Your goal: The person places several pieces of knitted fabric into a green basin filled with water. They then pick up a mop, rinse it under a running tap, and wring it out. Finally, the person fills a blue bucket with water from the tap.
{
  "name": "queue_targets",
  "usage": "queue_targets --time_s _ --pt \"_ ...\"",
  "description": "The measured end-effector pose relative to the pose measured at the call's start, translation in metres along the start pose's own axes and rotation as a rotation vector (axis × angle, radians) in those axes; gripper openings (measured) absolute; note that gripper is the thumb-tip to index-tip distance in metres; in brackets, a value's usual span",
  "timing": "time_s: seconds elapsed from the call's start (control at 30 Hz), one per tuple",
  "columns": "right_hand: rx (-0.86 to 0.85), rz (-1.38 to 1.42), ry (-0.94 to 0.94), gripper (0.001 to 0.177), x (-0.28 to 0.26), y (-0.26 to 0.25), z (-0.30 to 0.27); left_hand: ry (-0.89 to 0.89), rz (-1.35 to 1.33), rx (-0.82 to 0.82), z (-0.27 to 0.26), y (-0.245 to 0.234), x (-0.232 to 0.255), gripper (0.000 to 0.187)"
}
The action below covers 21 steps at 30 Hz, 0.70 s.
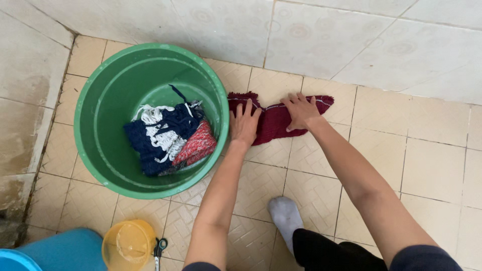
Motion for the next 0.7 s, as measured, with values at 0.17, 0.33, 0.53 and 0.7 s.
queue_targets --time_s 0.17,0.33,0.53,0.7 --pt "-0.418 -0.098 0.216 0.053 0.028 0.044 -0.010 -0.171 -0.029 -0.240 0.002 0.011 -0.014 0.108" --pt "-0.226 -0.130 0.231 0.040 0.064 0.022 -0.027 -0.238 -0.146 -0.412 0.000 0.033 -0.022 0.086" --pt "0.028 -0.279 0.212 0.064 0.089 0.000 -0.055 -0.165 -0.263 -0.060 0.000 0.014 -0.023 0.073" --pt "-0.137 -0.090 0.194 0.098 0.066 0.018 -0.043 0.082 -0.245 -0.025 0.004 -0.003 -0.011 0.074"
Point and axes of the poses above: each hand's wrist, its own z-axis towards the middle knuckle, its own y-axis out of the palm, x = y × z, the point moved 8 cm from there along z, towards the middle knuckle, and after that the axes turned 8 degrees about z, right-handed, at the moved point
